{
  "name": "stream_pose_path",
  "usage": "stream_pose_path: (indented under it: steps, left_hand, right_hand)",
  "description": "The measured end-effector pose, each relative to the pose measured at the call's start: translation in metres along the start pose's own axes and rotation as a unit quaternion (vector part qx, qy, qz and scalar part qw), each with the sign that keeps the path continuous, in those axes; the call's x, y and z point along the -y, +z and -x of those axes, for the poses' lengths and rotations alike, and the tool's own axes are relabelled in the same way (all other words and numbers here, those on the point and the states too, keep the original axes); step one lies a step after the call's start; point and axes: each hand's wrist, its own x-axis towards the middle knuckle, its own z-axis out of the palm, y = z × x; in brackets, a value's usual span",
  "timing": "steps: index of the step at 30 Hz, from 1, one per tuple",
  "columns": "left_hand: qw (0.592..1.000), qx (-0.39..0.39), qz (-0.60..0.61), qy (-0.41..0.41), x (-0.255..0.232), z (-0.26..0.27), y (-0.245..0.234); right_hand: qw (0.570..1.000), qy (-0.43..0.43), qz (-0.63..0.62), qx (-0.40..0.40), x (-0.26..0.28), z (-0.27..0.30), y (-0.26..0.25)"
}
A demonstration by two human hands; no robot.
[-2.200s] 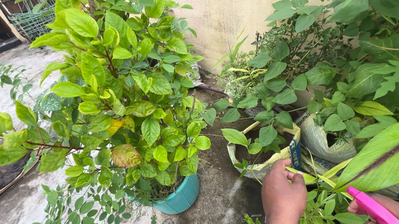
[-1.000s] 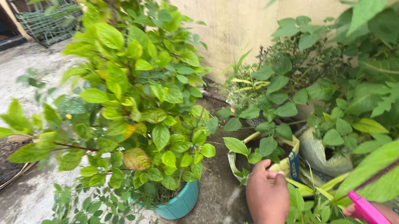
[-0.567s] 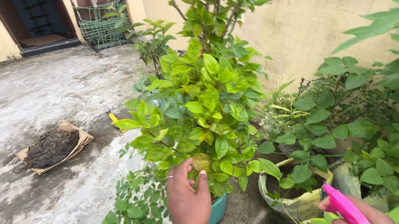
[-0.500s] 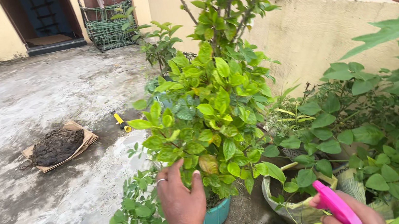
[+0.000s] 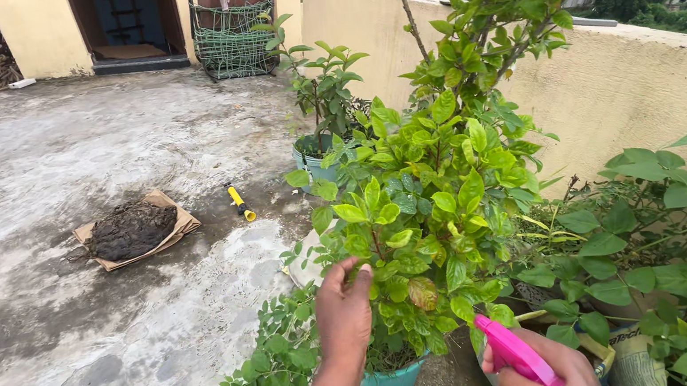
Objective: The person sprays the leaves of various potted plants using a spray bottle while holding and checking the foliage by hand.
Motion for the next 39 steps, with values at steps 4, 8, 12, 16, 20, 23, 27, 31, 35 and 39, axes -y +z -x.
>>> stream_pose_path:
  steps: [4, 8, 12, 16, 20, 23, 27, 31, 35, 39]
  left_hand:
    - [1.0, 0.007, 0.019, -0.015, 0.004, 0.012, -0.001]
    - [1.0, -0.014, 0.019, -0.007, 0.019, 0.014, 0.003]
    - [0.993, -0.002, 0.096, -0.062, 0.028, 0.01, 0.001]
    - [0.982, -0.002, 0.138, -0.131, 0.026, 0.004, -0.003]
    - [0.978, 0.011, 0.152, -0.145, 0.023, 0.002, -0.002]
    - [0.98, 0.022, 0.16, -0.118, 0.022, 0.007, -0.006]
    - [0.999, -0.04, -0.023, -0.009, 0.018, 0.025, -0.025]
    - [0.912, -0.187, -0.365, 0.023, 0.045, 0.049, -0.09]
    - [0.865, -0.25, -0.395, -0.183, 0.104, 0.041, -0.159]
    - [0.925, -0.082, 0.12, -0.35, 0.128, 0.037, -0.174]
  right_hand:
    - [0.999, 0.036, -0.029, 0.012, -0.008, 0.002, 0.004]
    - [0.998, 0.019, -0.051, 0.024, -0.005, 0.002, 0.007]
    - [0.998, -0.016, -0.004, 0.055, -0.009, -0.001, 0.009]
    - [0.992, -0.115, 0.011, 0.052, -0.019, -0.001, 0.018]
    - [0.987, -0.157, 0.03, 0.021, -0.007, 0.006, 0.036]
    - [1.0, -0.007, -0.023, 0.014, 0.014, 0.016, 0.045]
    - [0.999, 0.011, -0.035, 0.033, 0.028, 0.025, 0.049]
    - [0.998, 0.024, -0.027, 0.046, 0.022, 0.03, 0.058]
    - [0.995, 0.052, -0.015, 0.08, 0.014, 0.029, 0.062]
    - [0.998, 0.033, -0.012, 0.054, 0.008, 0.032, 0.07]
